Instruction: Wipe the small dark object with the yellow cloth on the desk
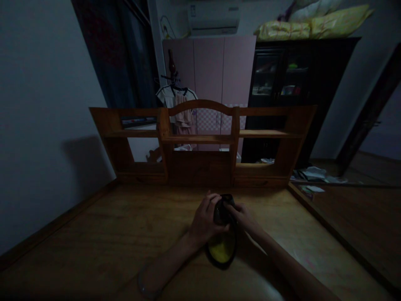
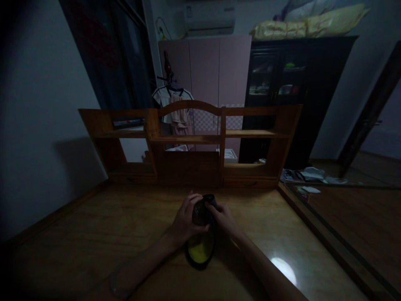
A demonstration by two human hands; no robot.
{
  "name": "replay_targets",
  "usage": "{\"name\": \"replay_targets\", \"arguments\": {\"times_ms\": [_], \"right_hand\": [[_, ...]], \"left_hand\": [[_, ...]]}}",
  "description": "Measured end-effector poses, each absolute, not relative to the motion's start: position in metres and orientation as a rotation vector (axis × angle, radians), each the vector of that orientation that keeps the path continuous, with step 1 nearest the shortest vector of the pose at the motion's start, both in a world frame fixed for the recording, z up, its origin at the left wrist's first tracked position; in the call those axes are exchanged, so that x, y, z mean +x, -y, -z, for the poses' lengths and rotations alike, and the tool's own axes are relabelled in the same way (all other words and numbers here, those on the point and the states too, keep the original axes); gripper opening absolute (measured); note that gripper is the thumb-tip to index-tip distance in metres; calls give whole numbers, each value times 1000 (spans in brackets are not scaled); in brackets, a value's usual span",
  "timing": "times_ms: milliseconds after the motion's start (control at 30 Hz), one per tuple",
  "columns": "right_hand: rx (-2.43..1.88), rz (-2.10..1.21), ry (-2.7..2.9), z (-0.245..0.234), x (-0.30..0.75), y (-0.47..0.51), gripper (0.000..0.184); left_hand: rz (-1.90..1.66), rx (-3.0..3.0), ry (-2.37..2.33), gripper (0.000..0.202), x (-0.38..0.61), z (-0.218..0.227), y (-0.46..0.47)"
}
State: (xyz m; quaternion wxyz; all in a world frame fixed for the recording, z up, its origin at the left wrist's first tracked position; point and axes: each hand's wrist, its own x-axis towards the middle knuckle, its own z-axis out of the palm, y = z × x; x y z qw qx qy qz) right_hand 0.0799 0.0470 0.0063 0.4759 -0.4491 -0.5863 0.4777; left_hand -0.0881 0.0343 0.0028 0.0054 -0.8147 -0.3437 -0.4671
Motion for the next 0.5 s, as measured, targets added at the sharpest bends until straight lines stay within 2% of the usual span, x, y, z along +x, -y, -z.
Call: {"name": "replay_targets", "arguments": {"times_ms": [200,500], "right_hand": [[-1126,-1177,1452,-7,84,-49,55],[-1074,-1266,1388,-14,86,-44,49]], "left_hand": [[1510,-2549,1089,76,-87,-5,-33],[1558,-2508,1097,74,-87,-6,-34]]}}
